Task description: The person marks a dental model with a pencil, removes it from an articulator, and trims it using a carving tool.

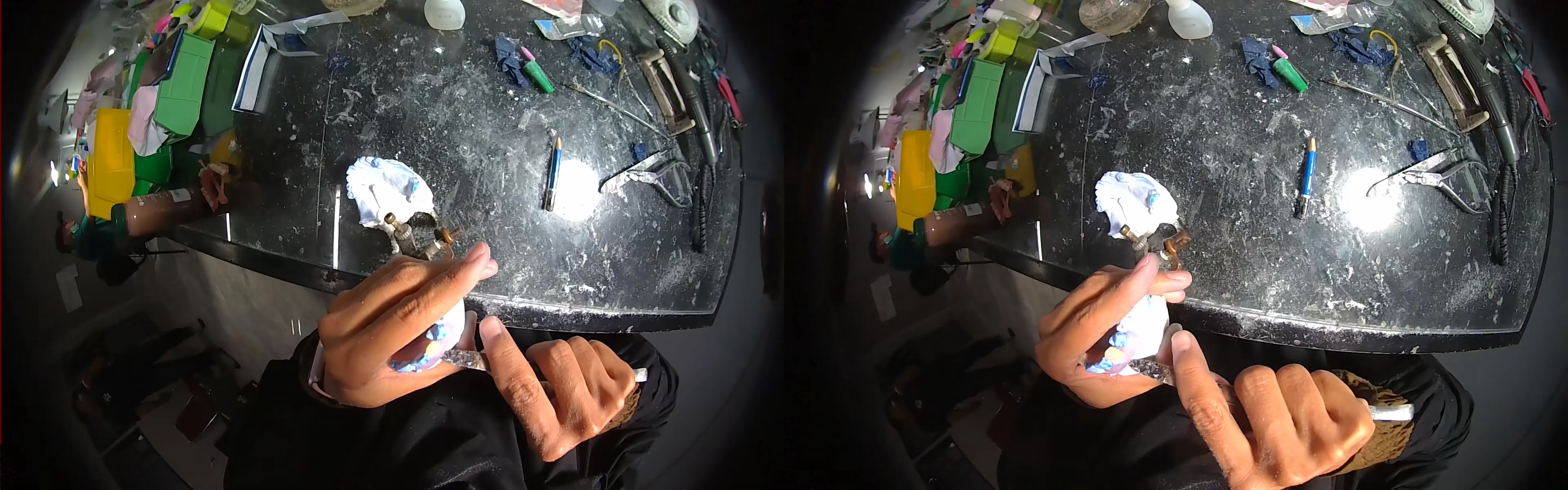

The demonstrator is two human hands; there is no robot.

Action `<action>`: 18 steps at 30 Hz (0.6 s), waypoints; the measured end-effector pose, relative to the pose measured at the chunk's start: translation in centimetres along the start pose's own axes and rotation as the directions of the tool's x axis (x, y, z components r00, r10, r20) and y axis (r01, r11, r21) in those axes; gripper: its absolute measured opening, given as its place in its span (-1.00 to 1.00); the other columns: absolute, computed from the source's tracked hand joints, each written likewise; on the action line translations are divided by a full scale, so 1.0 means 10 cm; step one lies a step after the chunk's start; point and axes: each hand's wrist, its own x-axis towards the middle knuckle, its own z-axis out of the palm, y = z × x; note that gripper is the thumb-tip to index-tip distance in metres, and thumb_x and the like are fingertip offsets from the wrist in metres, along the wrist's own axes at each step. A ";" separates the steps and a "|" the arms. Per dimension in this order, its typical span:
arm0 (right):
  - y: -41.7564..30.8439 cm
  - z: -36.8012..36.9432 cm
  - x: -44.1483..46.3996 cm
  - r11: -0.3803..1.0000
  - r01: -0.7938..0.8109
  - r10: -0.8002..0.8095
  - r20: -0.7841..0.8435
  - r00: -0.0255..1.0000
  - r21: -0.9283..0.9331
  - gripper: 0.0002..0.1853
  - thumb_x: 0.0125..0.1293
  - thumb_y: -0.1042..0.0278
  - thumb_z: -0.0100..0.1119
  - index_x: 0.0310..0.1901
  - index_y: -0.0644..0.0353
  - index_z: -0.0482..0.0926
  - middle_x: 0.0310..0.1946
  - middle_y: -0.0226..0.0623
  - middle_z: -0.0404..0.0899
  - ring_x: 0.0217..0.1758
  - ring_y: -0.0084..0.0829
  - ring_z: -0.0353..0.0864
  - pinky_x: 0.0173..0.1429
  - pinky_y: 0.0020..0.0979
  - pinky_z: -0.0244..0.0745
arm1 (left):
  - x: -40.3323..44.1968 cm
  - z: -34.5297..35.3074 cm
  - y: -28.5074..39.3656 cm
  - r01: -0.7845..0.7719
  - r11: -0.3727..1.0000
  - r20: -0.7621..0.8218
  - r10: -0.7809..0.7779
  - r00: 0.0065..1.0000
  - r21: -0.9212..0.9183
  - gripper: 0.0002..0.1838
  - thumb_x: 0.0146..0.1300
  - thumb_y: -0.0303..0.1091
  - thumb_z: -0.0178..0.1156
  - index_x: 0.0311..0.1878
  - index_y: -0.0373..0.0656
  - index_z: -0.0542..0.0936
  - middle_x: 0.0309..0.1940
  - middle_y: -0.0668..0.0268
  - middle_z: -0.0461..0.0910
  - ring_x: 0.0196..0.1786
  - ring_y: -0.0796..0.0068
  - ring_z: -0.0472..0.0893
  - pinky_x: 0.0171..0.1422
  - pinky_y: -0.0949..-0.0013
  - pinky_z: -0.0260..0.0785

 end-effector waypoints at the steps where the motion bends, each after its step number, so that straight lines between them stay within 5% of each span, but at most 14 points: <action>1: 0.00 0.01 0.00 0.999 -0.012 0.012 -0.001 1.000 0.034 -0.65 -0.03 0.49 0.35 -0.12 0.28 0.67 -0.73 -0.54 0.28 -0.74 -0.75 0.20 -0.70 -0.64 0.08 | 0.00 0.01 0.00 -0.005 1.000 -0.015 0.005 1.000 0.003 -0.36 -0.14 -0.59 0.45 0.10 -0.51 0.47 -0.23 -0.06 0.67 -0.27 0.31 0.69 -0.20 0.41 0.56; 4: 0.01 0.00 0.00 0.987 -0.065 0.059 0.048 0.997 0.145 -0.66 -0.01 0.47 0.34 -0.12 0.30 0.66 -0.74 -0.54 0.24 -0.76 -0.72 0.23 -0.71 -0.62 0.14 | 0.00 -0.04 -0.01 -0.002 0.999 0.034 0.003 0.999 -0.033 -0.30 -0.14 -0.58 0.47 0.14 -0.52 0.42 -0.19 -0.09 0.65 -0.27 0.30 0.69 -0.19 0.39 0.57; 8: 0.17 -0.07 -0.01 0.953 -0.101 0.063 0.142 0.988 0.287 -0.69 0.02 0.36 0.35 -0.15 0.23 0.68 -0.69 -0.56 0.26 -0.76 -0.73 0.27 -0.72 -0.60 0.17 | 0.01 -0.13 -0.01 0.024 0.996 0.195 -0.007 0.981 -0.081 0.10 -0.14 -0.56 0.51 0.36 -0.54 -0.07 -0.12 -0.14 0.62 -0.27 0.26 0.69 -0.17 0.39 0.57; 12: 0.33 0.08 -0.07 0.855 -0.127 0.114 0.056 0.992 0.503 -0.71 0.02 0.26 0.37 -0.20 0.17 0.70 -0.64 -0.54 0.33 -0.71 -0.72 0.38 -0.71 -0.60 0.32 | -0.13 0.01 -0.16 -0.124 0.985 0.002 0.125 0.992 -0.118 -0.05 0.02 -0.58 0.34 0.39 -0.53 -0.05 0.08 0.05 0.58 -0.14 0.27 0.70 -0.02 0.37 0.55; 17: 0.35 0.31 -0.04 0.794 0.046 0.024 -0.107 0.994 0.606 -0.71 0.00 0.35 0.39 -0.17 0.04 0.72 -0.45 -0.50 0.42 -0.66 -0.74 0.40 -0.66 -0.70 0.38 | -0.05 -0.28 -0.14 -0.075 0.995 0.538 0.097 0.837 -0.064 -0.21 0.16 -0.48 0.27 0.36 -0.51 0.08 0.08 -0.01 0.56 -0.17 0.23 0.70 -0.02 0.29 0.60; 18: 0.33 0.34 -0.03 0.791 0.078 0.003 -0.132 0.991 0.606 -0.71 -0.01 0.36 0.38 -0.17 0.00 0.72 -0.43 -0.50 0.43 -0.65 -0.76 0.40 -0.66 -0.71 0.37 | -0.16 -0.16 -0.19 -0.057 0.989 0.398 0.109 0.911 -0.139 -0.33 0.21 -0.32 0.19 0.30 -0.46 0.18 0.04 -0.06 0.57 -0.20 0.22 0.71 -0.05 0.27 0.60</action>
